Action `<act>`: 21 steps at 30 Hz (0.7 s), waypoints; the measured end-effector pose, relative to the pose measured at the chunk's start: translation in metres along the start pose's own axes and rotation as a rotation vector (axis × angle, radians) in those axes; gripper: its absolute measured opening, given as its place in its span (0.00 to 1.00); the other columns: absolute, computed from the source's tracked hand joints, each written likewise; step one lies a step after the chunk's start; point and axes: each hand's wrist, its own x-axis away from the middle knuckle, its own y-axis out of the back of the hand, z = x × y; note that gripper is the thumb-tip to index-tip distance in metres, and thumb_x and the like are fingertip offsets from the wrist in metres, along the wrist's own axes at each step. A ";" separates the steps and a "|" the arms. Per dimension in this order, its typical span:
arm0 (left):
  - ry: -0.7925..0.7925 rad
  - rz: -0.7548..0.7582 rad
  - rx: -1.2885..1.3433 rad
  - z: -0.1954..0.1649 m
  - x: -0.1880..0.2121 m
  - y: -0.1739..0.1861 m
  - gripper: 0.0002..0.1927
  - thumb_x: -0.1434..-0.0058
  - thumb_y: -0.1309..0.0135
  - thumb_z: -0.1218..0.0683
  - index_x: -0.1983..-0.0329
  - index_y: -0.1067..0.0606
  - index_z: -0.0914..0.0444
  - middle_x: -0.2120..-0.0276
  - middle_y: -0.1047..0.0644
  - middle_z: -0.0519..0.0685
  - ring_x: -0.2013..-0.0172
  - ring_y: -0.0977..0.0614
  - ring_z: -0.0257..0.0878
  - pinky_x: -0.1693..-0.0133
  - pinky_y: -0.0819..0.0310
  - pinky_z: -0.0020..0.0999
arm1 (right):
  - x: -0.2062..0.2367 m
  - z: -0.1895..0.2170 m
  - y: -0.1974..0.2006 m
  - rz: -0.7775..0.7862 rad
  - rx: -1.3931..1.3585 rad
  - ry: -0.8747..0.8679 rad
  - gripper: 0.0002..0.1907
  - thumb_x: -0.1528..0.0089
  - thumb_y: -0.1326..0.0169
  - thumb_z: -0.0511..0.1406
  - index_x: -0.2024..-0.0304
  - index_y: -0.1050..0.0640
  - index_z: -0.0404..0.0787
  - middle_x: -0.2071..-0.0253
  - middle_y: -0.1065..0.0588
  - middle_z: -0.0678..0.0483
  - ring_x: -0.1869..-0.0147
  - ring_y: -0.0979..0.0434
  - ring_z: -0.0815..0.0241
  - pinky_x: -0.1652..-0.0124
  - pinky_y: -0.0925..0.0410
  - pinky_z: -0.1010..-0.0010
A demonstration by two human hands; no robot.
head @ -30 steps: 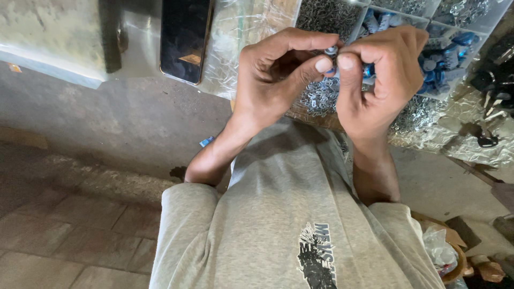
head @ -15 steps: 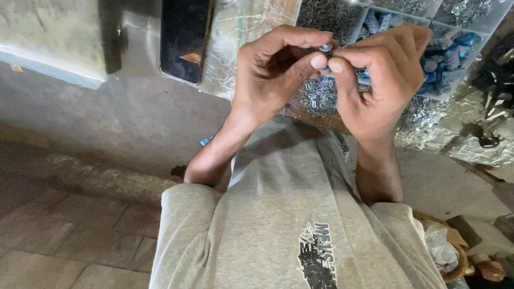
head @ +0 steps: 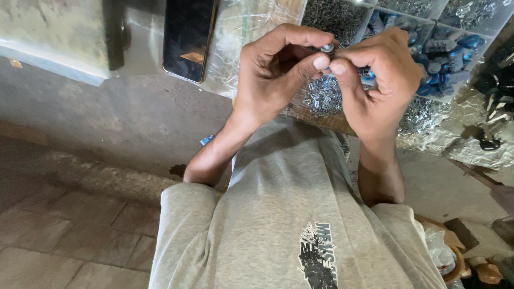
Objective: The person sits at a workbench and assembles small metal fittings by hand, picking components from trays of small metal parts and pressing or twisting them together with both hands, working on one fitting at a time.
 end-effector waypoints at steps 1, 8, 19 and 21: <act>0.003 0.016 0.022 -0.001 0.000 0.001 0.10 0.22 0.42 0.65 0.41 0.25 0.67 0.53 0.18 0.51 0.56 0.16 0.32 0.53 0.17 0.25 | 0.001 -0.001 0.000 0.019 -0.065 -0.028 0.09 0.26 0.38 0.34 0.58 0.22 0.35 0.61 0.22 0.51 0.60 0.28 0.58 0.56 0.36 0.70; 0.021 0.098 0.133 -0.006 0.000 0.008 0.11 0.20 0.46 0.65 0.38 0.29 0.66 0.45 0.19 0.53 0.50 0.14 0.37 0.47 0.15 0.29 | 0.010 0.005 0.001 -0.068 -0.080 -0.106 0.08 0.20 0.43 0.34 0.53 0.21 0.35 0.57 0.22 0.51 0.55 0.28 0.59 0.55 0.36 0.72; -0.025 -0.009 -0.022 -0.004 0.006 -0.003 0.09 0.23 0.41 0.66 0.43 0.24 0.67 0.53 0.17 0.50 0.56 0.14 0.31 0.53 0.15 0.24 | 0.011 0.011 -0.005 -0.080 0.081 -0.106 0.08 0.24 0.39 0.36 0.57 0.21 0.39 0.61 0.22 0.55 0.59 0.28 0.60 0.46 0.43 0.68; -0.011 -0.023 -0.041 -0.004 0.008 -0.003 0.09 0.24 0.41 0.66 0.43 0.24 0.68 0.54 0.17 0.50 0.56 0.15 0.30 0.53 0.15 0.23 | 0.013 0.012 -0.008 -0.084 0.042 -0.133 0.08 0.24 0.39 0.36 0.57 0.22 0.39 0.60 0.22 0.55 0.58 0.28 0.61 0.46 0.42 0.68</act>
